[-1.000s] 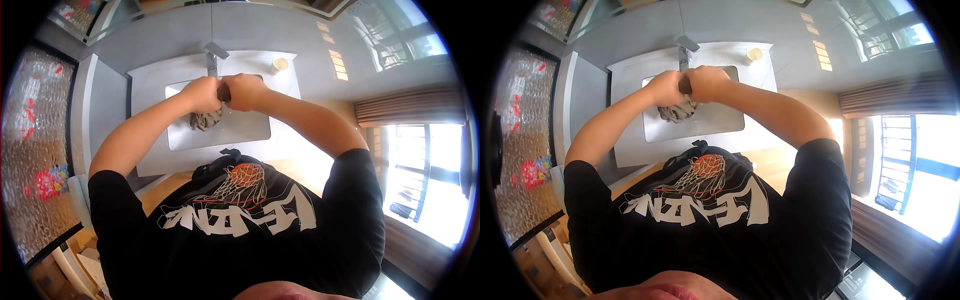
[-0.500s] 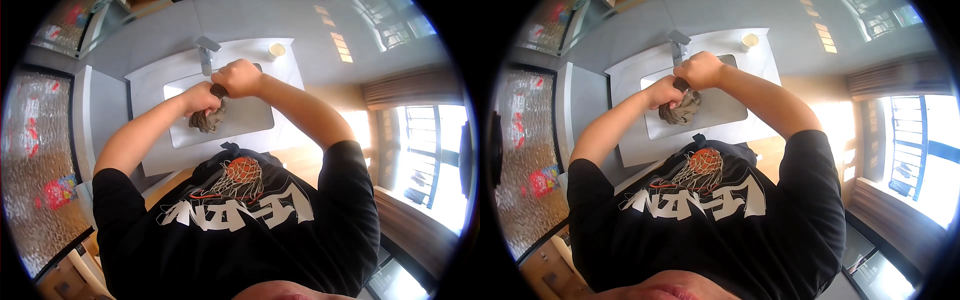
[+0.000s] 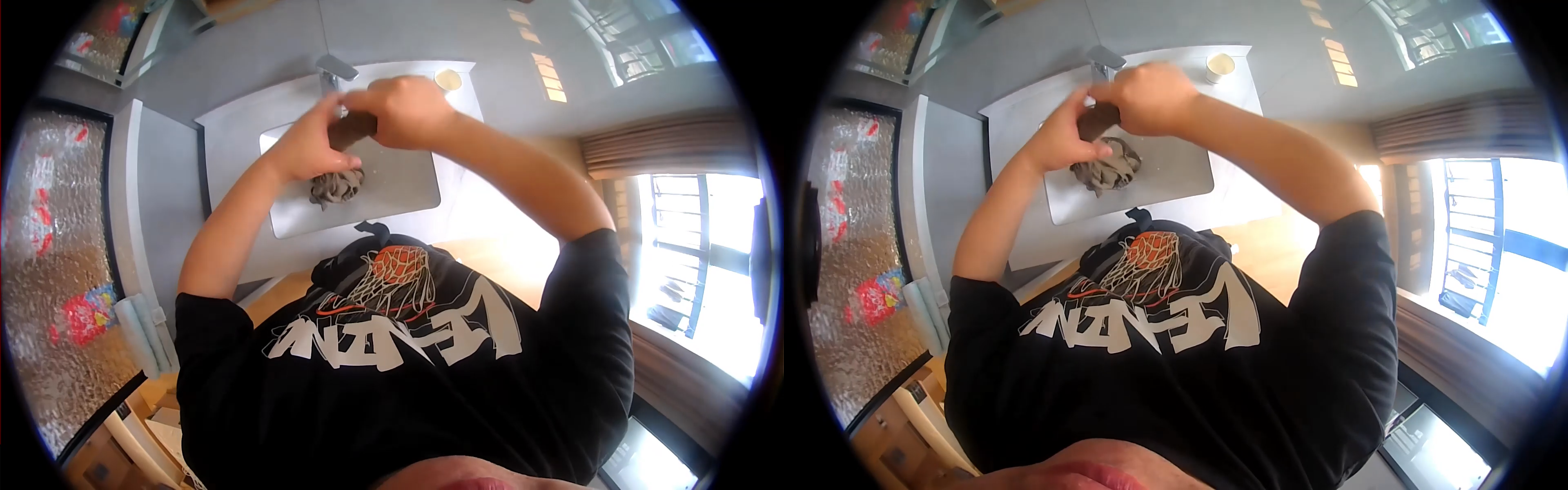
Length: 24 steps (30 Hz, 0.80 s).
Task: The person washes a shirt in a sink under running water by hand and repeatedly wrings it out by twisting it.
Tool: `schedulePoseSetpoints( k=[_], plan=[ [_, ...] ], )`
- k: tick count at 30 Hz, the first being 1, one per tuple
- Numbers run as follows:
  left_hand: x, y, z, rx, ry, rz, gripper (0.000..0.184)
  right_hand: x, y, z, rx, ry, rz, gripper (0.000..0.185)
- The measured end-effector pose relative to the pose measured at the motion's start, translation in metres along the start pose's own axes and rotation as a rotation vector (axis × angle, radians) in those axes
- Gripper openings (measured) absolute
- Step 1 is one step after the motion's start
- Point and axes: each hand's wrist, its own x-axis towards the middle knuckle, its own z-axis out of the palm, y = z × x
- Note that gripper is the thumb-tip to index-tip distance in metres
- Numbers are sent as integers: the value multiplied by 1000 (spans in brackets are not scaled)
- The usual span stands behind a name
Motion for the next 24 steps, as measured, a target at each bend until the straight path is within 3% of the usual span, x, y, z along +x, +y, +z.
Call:
schedulePoseSetpoints(
  k=[2, 5, 9, 12, 13, 16, 18, 19, 20, 22, 24],
  plan=[
    [-5, -13, -1, 17, 161, 181, 76, 6, -9, -17, 69, -14, 115, 28],
    [-2, -44, 12, 128, 514, 780, 77, 8, -29, -45, 194, -116, 251, 23],
    [12, -56, 66, 188, 1031, 712, 62, 3, -37, -50, 443, -67, 376, 23],
    [17, -67, 76, 98, 965, 414, 43, -3, -33, -56, 546, -134, 473, 26],
    [22, -62, 71, 114, 1000, 440, 28, -8, -28, -59, 570, -168, 500, 27],
    [15, -41, 52, 178, 824, 465, 27, -41, -2, -65, 1001, -363, 589, 54],
    [13, -26, 36, 323, 728, 632, 34, -76, 24, -48, 1615, -374, 310, 97],
    [11, -12, 28, 394, 679, 698, 36, -87, 34, -34, 1935, -504, 200, 120],
    [11, 1, 22, 464, 625, 762, 37, -85, 32, -26, 2245, -579, 46, 126],
    [17, 21, 14, 571, 584, 905, 38, -87, 13, -14, 2504, -500, 175, 127],
    [20, 37, 10, 683, 552, 992, 37, -79, -12, 6, 2685, -575, 30, 118]
  ],
)
